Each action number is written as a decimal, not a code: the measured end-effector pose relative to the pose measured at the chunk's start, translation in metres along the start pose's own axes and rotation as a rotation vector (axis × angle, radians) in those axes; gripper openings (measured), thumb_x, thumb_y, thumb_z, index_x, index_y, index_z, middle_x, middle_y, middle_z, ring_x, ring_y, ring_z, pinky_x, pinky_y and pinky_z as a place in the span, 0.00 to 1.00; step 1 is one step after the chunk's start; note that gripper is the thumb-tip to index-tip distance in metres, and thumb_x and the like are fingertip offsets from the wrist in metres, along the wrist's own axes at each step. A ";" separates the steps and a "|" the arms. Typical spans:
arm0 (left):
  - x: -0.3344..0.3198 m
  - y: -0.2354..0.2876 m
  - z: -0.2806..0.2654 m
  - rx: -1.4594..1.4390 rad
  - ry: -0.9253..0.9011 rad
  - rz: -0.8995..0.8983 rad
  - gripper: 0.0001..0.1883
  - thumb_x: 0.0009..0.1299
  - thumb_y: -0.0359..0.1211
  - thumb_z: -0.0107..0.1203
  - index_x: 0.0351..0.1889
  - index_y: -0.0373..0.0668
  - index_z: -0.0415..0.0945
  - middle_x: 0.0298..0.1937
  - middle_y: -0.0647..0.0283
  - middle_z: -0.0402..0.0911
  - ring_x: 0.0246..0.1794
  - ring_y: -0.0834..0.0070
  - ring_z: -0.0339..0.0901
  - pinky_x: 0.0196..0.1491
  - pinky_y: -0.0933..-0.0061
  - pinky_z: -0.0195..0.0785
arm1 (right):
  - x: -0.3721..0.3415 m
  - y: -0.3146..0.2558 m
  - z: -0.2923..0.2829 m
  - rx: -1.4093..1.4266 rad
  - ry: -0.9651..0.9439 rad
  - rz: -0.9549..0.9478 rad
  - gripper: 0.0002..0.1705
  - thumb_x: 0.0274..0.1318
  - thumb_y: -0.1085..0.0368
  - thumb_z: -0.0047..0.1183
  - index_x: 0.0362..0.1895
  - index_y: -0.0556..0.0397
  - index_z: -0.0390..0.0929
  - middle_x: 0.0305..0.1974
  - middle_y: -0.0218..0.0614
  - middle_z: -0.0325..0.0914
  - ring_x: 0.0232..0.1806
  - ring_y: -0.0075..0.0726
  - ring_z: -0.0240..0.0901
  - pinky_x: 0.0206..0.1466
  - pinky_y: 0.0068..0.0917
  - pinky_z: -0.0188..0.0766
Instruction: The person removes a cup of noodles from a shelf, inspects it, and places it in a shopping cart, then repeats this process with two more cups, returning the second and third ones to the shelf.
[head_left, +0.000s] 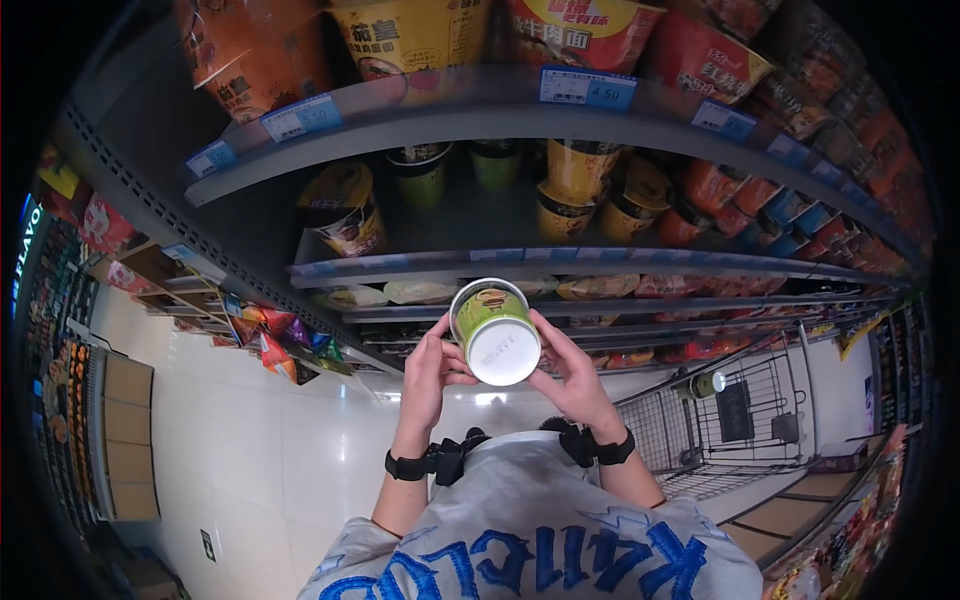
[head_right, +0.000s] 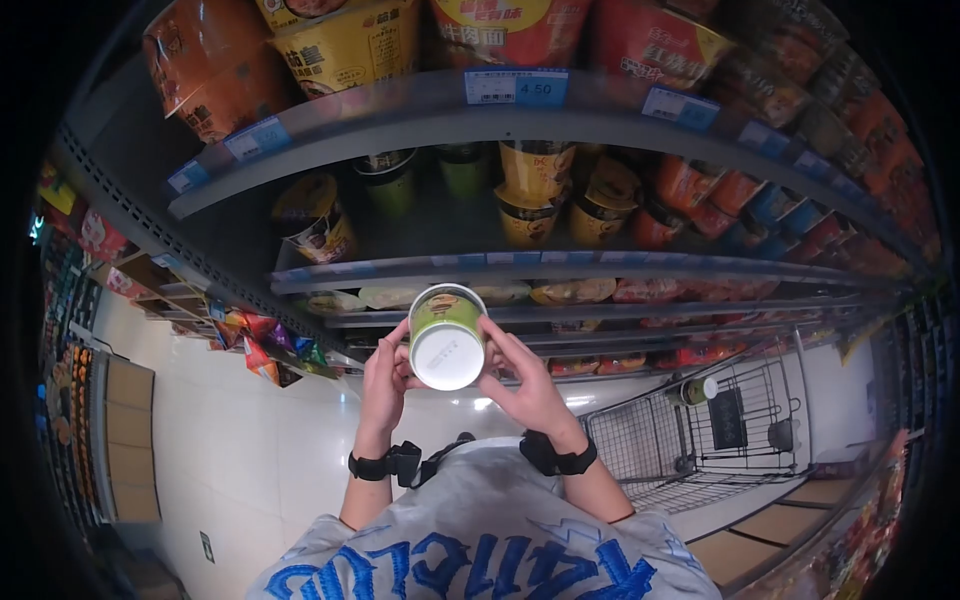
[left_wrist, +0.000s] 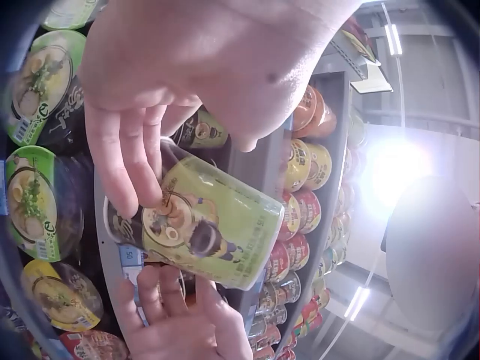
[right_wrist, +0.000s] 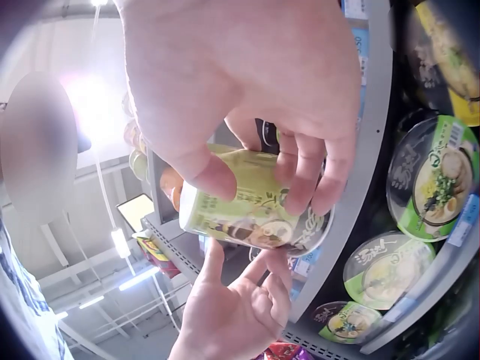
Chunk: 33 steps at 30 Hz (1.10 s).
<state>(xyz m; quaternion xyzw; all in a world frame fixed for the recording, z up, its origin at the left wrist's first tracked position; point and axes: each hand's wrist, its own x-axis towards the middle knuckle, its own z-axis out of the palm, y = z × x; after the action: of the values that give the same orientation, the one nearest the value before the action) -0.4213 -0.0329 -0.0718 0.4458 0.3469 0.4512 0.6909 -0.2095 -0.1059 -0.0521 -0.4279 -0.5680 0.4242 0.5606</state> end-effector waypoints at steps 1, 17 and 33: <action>-0.001 0.001 0.001 0.031 0.021 -0.035 0.33 0.82 0.51 0.35 0.72 0.32 0.57 0.33 0.62 0.79 0.31 0.77 0.82 0.36 0.79 0.79 | -0.001 0.004 -0.001 0.027 0.006 0.003 0.42 0.57 0.78 0.54 0.76 0.56 0.55 0.47 0.31 0.68 0.45 0.23 0.68 0.54 0.22 0.69; -0.002 0.015 0.000 0.049 -0.080 0.098 0.37 0.80 0.55 0.35 0.77 0.39 0.47 0.48 0.58 0.77 0.45 0.78 0.80 0.37 0.77 0.82 | 0.000 0.000 -0.006 0.052 0.030 0.036 0.30 0.74 0.58 0.39 0.73 0.60 0.59 0.63 0.43 0.73 0.62 0.34 0.69 0.67 0.30 0.62; 0.066 0.069 0.024 0.172 -0.178 0.504 0.48 0.61 0.25 0.66 0.77 0.42 0.48 0.71 0.55 0.59 0.67 0.67 0.66 0.68 0.61 0.65 | 0.093 -0.027 -0.007 -0.496 0.129 -0.285 0.39 0.54 0.66 0.59 0.70 0.58 0.59 0.62 0.51 0.67 0.65 0.54 0.66 0.68 0.39 0.61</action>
<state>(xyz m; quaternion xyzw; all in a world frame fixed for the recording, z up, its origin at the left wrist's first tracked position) -0.3984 0.0351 -0.0040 0.6129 0.2003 0.5366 0.5443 -0.2030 -0.0242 -0.0002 -0.4939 -0.6720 0.1612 0.5277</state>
